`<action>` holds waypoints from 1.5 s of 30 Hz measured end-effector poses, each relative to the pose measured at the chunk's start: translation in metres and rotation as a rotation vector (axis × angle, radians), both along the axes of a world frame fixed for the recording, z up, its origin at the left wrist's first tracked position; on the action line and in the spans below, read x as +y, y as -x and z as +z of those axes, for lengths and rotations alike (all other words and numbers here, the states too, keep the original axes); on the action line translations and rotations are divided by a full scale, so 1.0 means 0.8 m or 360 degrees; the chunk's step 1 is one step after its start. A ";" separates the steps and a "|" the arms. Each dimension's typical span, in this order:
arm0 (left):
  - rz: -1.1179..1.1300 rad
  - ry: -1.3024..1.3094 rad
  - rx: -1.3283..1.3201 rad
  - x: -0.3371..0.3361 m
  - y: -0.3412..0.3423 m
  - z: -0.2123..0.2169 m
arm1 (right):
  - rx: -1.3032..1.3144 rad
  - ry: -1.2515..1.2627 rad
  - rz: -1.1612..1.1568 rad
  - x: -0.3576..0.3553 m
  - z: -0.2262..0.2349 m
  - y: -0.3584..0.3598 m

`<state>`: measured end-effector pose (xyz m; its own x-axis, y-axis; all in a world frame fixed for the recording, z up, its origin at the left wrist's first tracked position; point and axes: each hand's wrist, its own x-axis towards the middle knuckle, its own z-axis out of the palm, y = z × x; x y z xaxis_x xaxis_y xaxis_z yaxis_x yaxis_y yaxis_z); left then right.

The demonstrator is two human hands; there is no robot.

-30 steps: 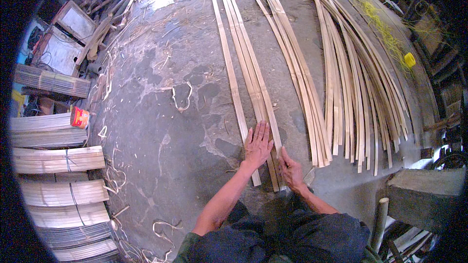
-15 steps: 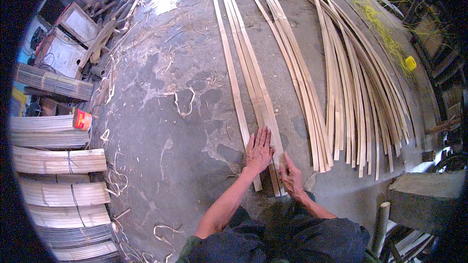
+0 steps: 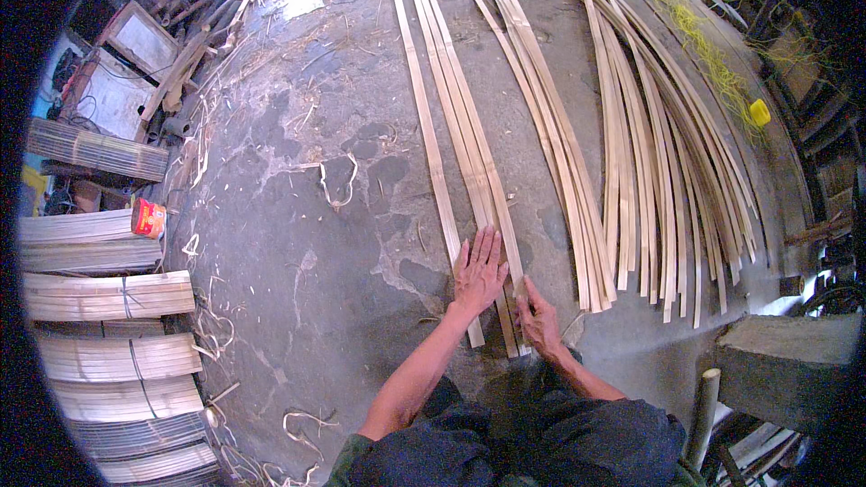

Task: The person sits on the floor and repeatedly picks up thin wooden strips, aligns them, and places them into a growing stack. The person also unties a bundle of strips and adds them to the pile.

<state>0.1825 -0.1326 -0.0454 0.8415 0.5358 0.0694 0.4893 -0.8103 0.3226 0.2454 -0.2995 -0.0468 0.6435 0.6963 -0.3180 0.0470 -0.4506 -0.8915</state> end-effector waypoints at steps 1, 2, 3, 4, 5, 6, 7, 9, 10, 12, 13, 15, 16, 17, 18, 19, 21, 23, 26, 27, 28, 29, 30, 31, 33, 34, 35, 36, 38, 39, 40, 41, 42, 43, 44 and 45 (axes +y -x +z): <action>0.0001 -0.0017 -0.0010 0.000 0.001 0.000 | -0.0007 0.0003 0.0007 0.002 0.008 0.000; 0.0000 -0.0033 -0.0026 0.000 0.001 0.000 | -0.0020 0.0006 0.0012 0.003 0.014 0.000; 0.0000 -0.0036 -0.0028 0.000 0.000 0.000 | -0.0001 0.0009 0.0009 0.003 0.016 -0.001; 0.0001 -0.0038 -0.0030 0.000 0.000 0.000 | 0.0019 0.0012 0.0006 0.003 0.017 -0.001; 0.0000 -0.0040 -0.0028 0.000 -0.001 0.000 | 0.0041 0.0014 0.0002 0.003 0.018 -0.002; 0.0001 -0.0045 -0.0032 0.000 -0.002 0.000 | -0.0087 -0.0035 0.0001 0.000 0.007 -0.003; 0.0002 -0.0049 -0.0037 -0.002 -0.004 -0.001 | -0.0215 -0.0084 0.0000 -0.003 -0.009 -0.003; 0.0014 -0.0067 -0.0022 0.000 -0.001 -0.007 | -0.0394 -0.0178 0.0002 0.004 0.000 0.000; 0.0013 -0.0074 -0.0008 0.001 0.001 -0.010 | -0.0451 -0.0216 -0.0007 -0.001 0.008 0.004; -0.0001 -0.0097 0.0038 0.001 0.001 -0.011 | -0.0525 -0.0278 -0.0017 -0.002 0.027 0.009; -0.0007 -0.0118 0.0075 0.001 0.001 -0.011 | -0.0537 -0.0307 -0.0012 -0.003 0.028 0.013; -0.0013 -0.0133 0.0111 0.001 0.000 -0.009 | -0.0553 -0.0342 -0.0005 -0.004 0.032 0.016; -0.0010 -0.0105 0.0138 0.001 -0.002 -0.008 | -0.0551 -0.0352 -0.0002 -0.002 0.033 0.018; -0.0005 -0.0081 0.0171 0.001 -0.001 -0.008 | -0.0525 -0.0345 0.0000 0.001 0.036 0.020; 0.0001 -0.0056 0.0204 0.001 0.000 -0.007 | -0.0502 -0.0337 0.0003 0.004 0.039 0.022; -0.0007 -0.0043 0.0095 0.003 0.003 -0.008 | -0.0462 -0.0309 0.0006 0.009 0.043 0.022; -0.0030 -0.0018 -0.0125 0.011 0.009 -0.015 | -0.0261 -0.0305 -0.0027 0.020 0.043 0.025; 0.0224 0.0483 -0.0581 0.015 0.009 -0.015 | 0.0067 -0.0353 -0.0097 0.035 0.026 0.031; 0.0586 0.0871 -0.0860 0.019 0.008 -0.002 | -0.0080 -0.0234 -0.0044 0.050 0.013 0.043; 0.0684 0.0980 -0.0891 0.020 0.006 0.002 | -0.0049 -0.0209 -0.0032 0.052 0.014 0.050; 0.0782 0.1088 -0.0921 0.021 0.005 0.007 | -0.0018 -0.0185 -0.0023 0.054 0.015 0.056; 0.0779 0.0917 -0.1017 0.033 0.020 -0.022 | 0.0152 -0.0189 0.0007 0.063 0.033 0.074; 0.0792 0.1109 -0.0939 0.028 0.013 -0.005 | 0.0288 -0.0153 -0.0026 0.060 0.044 0.074; 0.0802 0.1300 -0.0855 0.022 0.008 0.012 | 0.0403 -0.0182 -0.0017 0.053 0.050 0.073; 0.0816 0.1377 -0.0835 0.020 0.010 0.022 | 0.0167 -0.0241 0.0092 0.050 0.029 0.076; 0.0820 0.1276 -0.0896 0.020 0.015 0.011 | 0.0103 -0.0263 0.0143 0.049 0.021 0.079; 0.0814 0.1195 -0.0949 0.018 0.015 0.010 | 0.0032 -0.0269 0.0177 0.049 0.023 0.079; 0.0801 0.1112 -0.0953 0.015 0.016 0.009 | 0.0009 -0.0263 0.0195 0.046 0.026 0.078; 0.0784 0.1031 -0.0933 0.010 0.016 0.013 | -0.0107 -0.0272 0.0235 0.043 0.026 0.076; 0.0777 0.1037 -0.0910 0.008 0.015 0.017 | -0.0200 -0.0286 0.0257 0.039 0.019 0.076; 0.0784 0.1130 -0.0855 0.005 0.014 0.022 | -0.0293 -0.0299 0.0278 0.035 0.014 0.074; 0.0800 0.1215 -0.0797 0.005 0.018 0.021 | -0.0279 -0.0311 0.0299 0.035 0.016 0.075; 0.0806 0.1222 -0.0790 0.006 0.021 0.019 | -0.0265 -0.0322 0.0318 0.034 0.019 0.077; 0.0811 0.1229 -0.0784 0.008 0.024 0.018 | -0.0251 -0.0333 0.0338 0.033 0.022 0.078; 0.0813 0.1242 -0.0773 0.009 0.026 0.020 | -0.0228 -0.0257 0.0362 0.033 0.029 0.077; 0.0819 0.1278 -0.0729 0.009 0.026 0.022 | -0.0205 -0.0181 0.0386 0.034 0.039 0.075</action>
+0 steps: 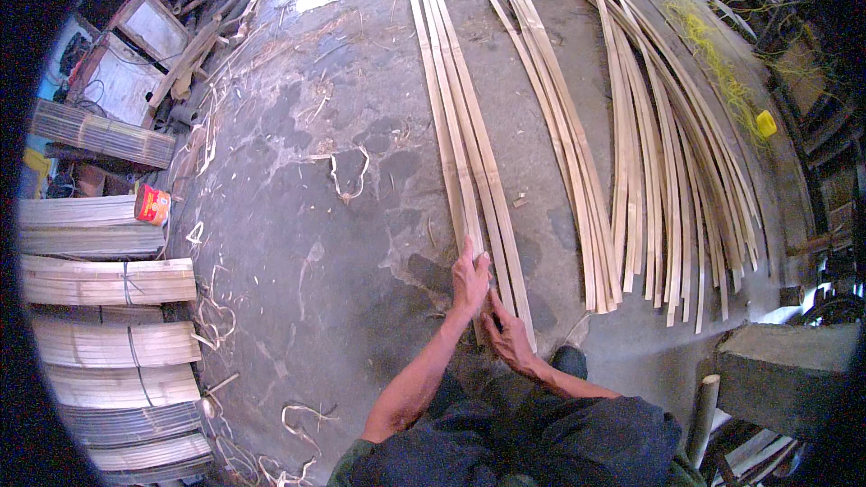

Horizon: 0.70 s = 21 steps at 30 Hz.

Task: The person sits on the floor and repeatedly picks up thin wooden strips, aligns them, and places them into a growing stack. The person also unties a bundle of strips and adds them to the pile.

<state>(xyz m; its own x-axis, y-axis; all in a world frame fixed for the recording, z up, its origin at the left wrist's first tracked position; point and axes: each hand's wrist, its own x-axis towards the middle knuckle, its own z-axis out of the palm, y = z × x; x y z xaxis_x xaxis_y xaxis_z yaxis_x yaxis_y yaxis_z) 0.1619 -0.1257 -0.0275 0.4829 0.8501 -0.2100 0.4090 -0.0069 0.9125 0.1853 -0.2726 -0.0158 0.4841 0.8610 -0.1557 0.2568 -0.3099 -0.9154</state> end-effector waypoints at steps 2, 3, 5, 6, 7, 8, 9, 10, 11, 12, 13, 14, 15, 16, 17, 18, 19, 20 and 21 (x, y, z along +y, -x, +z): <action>-0.0034 0.0079 0.0057 0.001 0.000 0.005 | 0.0015 0.0074 0.0018 0.000 0.004 -0.001; -0.0060 -0.0082 0.0098 0.001 0.001 0.000 | 0.0017 0.0069 0.0017 -0.002 0.003 -0.002; -0.0119 -0.0402 0.0179 0.002 -0.002 -0.009 | 0.0030 0.0045 0.0013 -0.005 -0.004 -0.006; -0.0144 -0.0332 0.0200 0.002 -0.002 -0.009 | 0.0040 0.0027 0.0010 -0.007 -0.009 -0.009; -0.0169 -0.0262 0.0220 0.002 -0.003 -0.010 | 0.0051 0.0010 0.0008 -0.010 -0.014 -0.010; -0.0191 -0.0195 0.0238 0.003 -0.004 -0.008 | 0.0058 0.0056 0.0023 -0.010 -0.014 -0.012; -0.0200 -0.0199 0.0252 0.002 -0.004 -0.006 | 0.0066 0.0102 0.0038 -0.011 -0.014 -0.013; -0.0208 -0.0201 0.0266 0.002 -0.005 -0.004 | 0.0074 0.0149 0.0053 -0.012 -0.015 -0.015; -0.0216 -0.0208 0.0279 0.002 -0.006 -0.004 | 0.0080 0.0132 0.0049 -0.012 -0.016 -0.016; -0.0206 -0.0235 0.0258 0.001 -0.006 -0.005 | 0.0086 0.0116 0.0044 -0.013 -0.017 -0.016; -0.0196 -0.0263 0.0237 0.000 -0.006 -0.005 | 0.0093 0.0099 0.0041 -0.013 -0.018 -0.017; -0.0180 -0.0290 0.0221 0.000 -0.005 -0.008 | 0.0099 0.0159 0.0064 -0.012 -0.015 -0.017; -0.0155 -0.0288 0.0246 0.000 -0.004 -0.010 | 0.0106 0.0219 0.0087 -0.011 -0.011 -0.018; -0.0130 -0.0287 0.0271 0.000 -0.004 -0.013 | 0.0112 0.0278 0.0112 -0.010 -0.009 -0.018; -0.0110 -0.0284 0.0291 0.000 -0.005 -0.012 | 0.0093 0.0253 0.0110 -0.009 -0.009 -0.017; -0.0083 -0.0247 0.0228 0.000 -0.005 -0.011 | 0.0073 0.0227 0.0108 -0.009 -0.010 -0.016; -0.0056 -0.0210 0.0165 -0.001 -0.005 -0.010 | 0.0054 0.0200 0.0107 -0.009 -0.012 -0.014; -0.0031 -0.0172 0.0102 -0.002 -0.005 -0.009 | 0.0031 0.0148 0.0117 -0.011 -0.018 -0.014; -0.0014 -0.0158 0.0098 -0.003 -0.006 -0.008 | 0.0008 0.0095 0.0127 -0.013 -0.024 -0.014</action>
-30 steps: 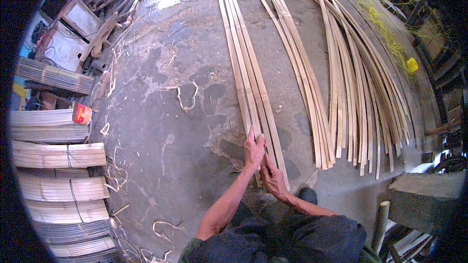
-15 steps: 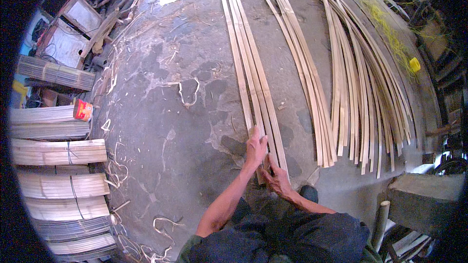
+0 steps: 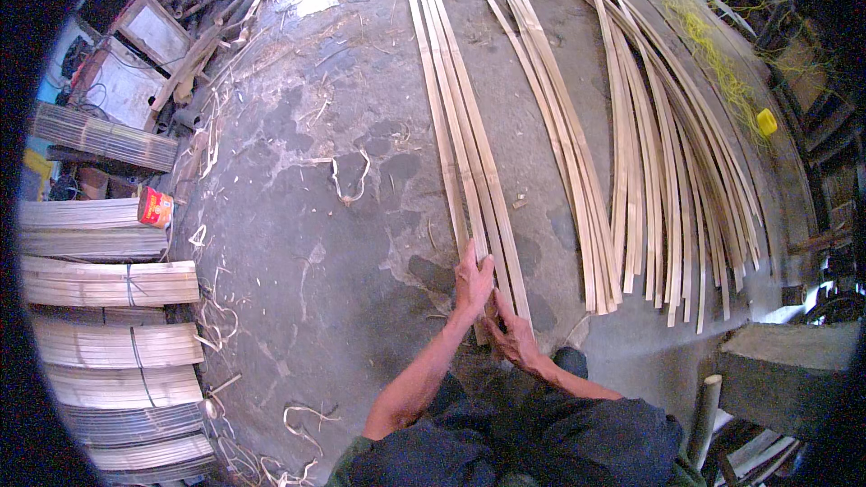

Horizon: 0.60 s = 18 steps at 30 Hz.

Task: The person sits on the floor and repeatedly picks up thin wooden strips, aligns them, and places them into a growing stack. The person also unties a bundle of strips and adds them to the pile.

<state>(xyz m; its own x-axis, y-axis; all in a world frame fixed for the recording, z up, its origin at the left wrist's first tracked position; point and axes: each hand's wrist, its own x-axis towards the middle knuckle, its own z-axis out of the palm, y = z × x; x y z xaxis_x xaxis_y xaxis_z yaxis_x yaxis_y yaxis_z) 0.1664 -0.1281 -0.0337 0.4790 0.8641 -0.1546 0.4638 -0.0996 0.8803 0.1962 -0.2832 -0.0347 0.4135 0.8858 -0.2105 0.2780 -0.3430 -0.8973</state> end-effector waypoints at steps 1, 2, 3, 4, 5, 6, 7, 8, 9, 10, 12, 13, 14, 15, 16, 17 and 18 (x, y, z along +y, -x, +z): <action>0.0017 0.0014 -0.0005 -0.001 -0.001 0.001 | 0.0017 -0.0013 0.0003 -0.002 -0.005 -0.001; 0.0039 0.0030 -0.0005 -0.002 -0.001 0.003 | 0.0039 -0.0026 0.0011 -0.001 -0.003 -0.001; 0.0035 0.0060 0.0022 -0.001 0.000 0.006 | 0.0098 0.0002 0.0012 -0.001 0.002 -0.001; 0.0030 0.0090 0.0049 -0.001 0.001 0.008 | 0.0115 0.0033 0.0019 0.000 0.005 -0.001; 0.0025 0.0120 0.0073 0.000 0.001 0.009 | 0.0130 0.0065 0.0026 0.000 0.008 -0.001; 0.0026 0.0121 0.0063 0.000 0.002 0.010 | 0.0103 0.0101 0.0039 0.001 0.009 -0.001; 0.0027 0.0122 0.0054 0.000 0.002 0.011 | 0.0111 0.0106 0.0039 0.001 0.009 -0.001; 0.0031 0.0123 0.0045 0.000 0.003 0.012 | 0.0120 0.0113 0.0041 0.000 0.008 -0.001; 0.0060 0.0093 0.0005 -0.001 0.004 0.013 | 0.0163 0.0089 0.0029 -0.001 0.007 0.000; 0.0090 0.0062 -0.0036 -0.004 0.004 0.013 | 0.0248 0.0048 0.0012 -0.001 0.007 0.000; 0.0182 -0.0044 -0.0156 -0.009 0.001 0.025 | 0.0463 -0.0043 -0.0029 -0.001 0.012 0.000; 0.0247 -0.0124 -0.0237 -0.013 0.000 0.031 | 0.0501 -0.0140 -0.0037 0.000 0.016 0.001; 0.0311 -0.0207 -0.0316 -0.015 -0.001 0.038 | 0.0542 -0.0239 -0.0039 0.002 0.022 0.002; 0.0333 -0.0185 -0.0336 -0.014 -0.001 0.041 | 0.0493 -0.0381 -0.0026 0.007 0.029 0.006; 0.0353 -0.0163 -0.0356 -0.013 -0.001 0.044 | 0.0412 -0.0426 -0.0009 0.009 0.031 0.007; 0.0377 -0.0143 -0.0377 -0.011 0.001 0.045 | 0.0330 -0.0472 0.0009 0.012 0.035 0.008; 0.0363 -0.0181 -0.0326 -0.008 0.003 0.038 | 0.0217 -0.0421 0.0030 0.015 0.036 0.007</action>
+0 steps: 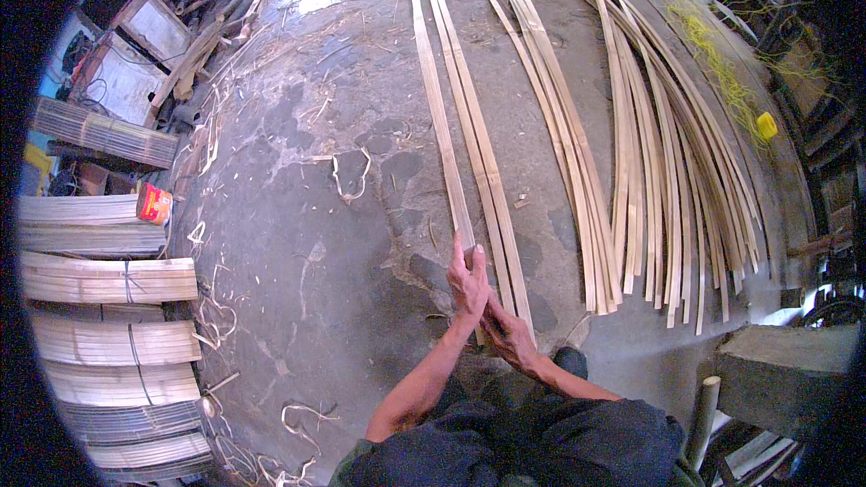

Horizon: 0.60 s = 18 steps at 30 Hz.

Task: The person sits on the floor and repeatedly picks up thin wooden strips, aligns them, and places them into a growing stack. The person also unties a bundle of strips and adds them to the pile.

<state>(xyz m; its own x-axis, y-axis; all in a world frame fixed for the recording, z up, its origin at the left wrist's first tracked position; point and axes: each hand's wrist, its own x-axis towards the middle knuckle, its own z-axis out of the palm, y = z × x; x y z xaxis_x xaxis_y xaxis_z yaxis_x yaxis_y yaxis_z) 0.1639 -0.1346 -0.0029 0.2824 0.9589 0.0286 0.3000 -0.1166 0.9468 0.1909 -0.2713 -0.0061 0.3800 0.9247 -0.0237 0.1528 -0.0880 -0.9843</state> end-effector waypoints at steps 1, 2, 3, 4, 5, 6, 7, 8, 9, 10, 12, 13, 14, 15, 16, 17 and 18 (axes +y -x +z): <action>-0.0009 -0.0032 0.0056 0.005 0.001 -0.014 | -0.0115 0.0050 0.0008 0.001 0.001 0.000; -0.0023 -0.0062 0.0112 0.009 0.003 -0.029 | -0.0101 0.0109 0.0015 0.000 -0.001 -0.001; -0.0044 0.0001 0.0184 0.012 0.007 -0.038 | -0.0088 0.0166 0.0023 -0.002 -0.002 -0.003; -0.0068 0.0064 0.0256 0.017 0.012 -0.048 | -0.0075 0.0225 0.0028 -0.004 -0.003 -0.005; -0.0089 0.0127 0.0328 0.022 0.017 -0.059 | -0.0098 0.0256 -0.0014 -0.006 -0.005 -0.010; -0.0053 0.0003 0.0329 0.029 0.028 -0.077 | -0.0108 0.0280 -0.0037 -0.006 -0.006 -0.014; -0.0020 -0.0123 0.0331 0.036 0.037 -0.093 | -0.0119 0.0303 -0.0062 -0.006 -0.007 -0.020; -0.0007 -0.0238 0.0315 0.040 0.039 -0.108 | -0.0248 0.0273 -0.0147 -0.008 -0.016 -0.032; -0.0006 -0.0190 0.0256 0.043 0.043 -0.113 | -0.0365 0.0257 -0.0232 -0.012 -0.029 -0.044; 0.0008 -0.0245 0.0326 0.046 0.049 -0.117 | -0.0482 0.0239 -0.0318 -0.018 -0.041 -0.056; 0.0022 -0.0337 0.0462 0.048 0.059 -0.116 | -0.0518 0.0464 -0.0463 -0.025 -0.035 -0.087; -0.0008 -0.0277 0.0573 0.046 0.062 -0.106 | -0.0795 0.0510 -0.0573 -0.030 -0.031 -0.105; -0.0047 -0.0221 0.0668 0.047 0.059 -0.086 | -0.1089 0.0557 -0.0684 -0.035 -0.026 -0.128; -0.0069 -0.0177 0.0775 0.048 0.061 -0.071 | -0.1234 0.0572 -0.0708 -0.040 -0.022 -0.146; -0.0062 -0.0251 0.0816 0.047 0.063 -0.066 | -0.1380 0.0582 -0.0725 -0.043 -0.017 -0.161; -0.0052 -0.0336 0.0852 0.049 0.063 -0.063 | -0.1528 0.0582 -0.0745 -0.046 -0.014 -0.173; -0.0039 -0.0419 0.0888 0.047 0.060 -0.061 | -0.1513 0.0648 -0.0752 -0.049 -0.012 -0.179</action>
<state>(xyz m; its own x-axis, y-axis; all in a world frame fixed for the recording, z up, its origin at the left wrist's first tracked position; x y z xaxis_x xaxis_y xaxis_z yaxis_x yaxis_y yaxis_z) 0.1156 -0.0971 -0.0515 0.3447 0.9328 0.1055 0.7359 -0.3383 0.5865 0.3339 -0.3104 -0.0161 0.7131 0.6735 0.1947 0.6889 -0.6218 -0.3725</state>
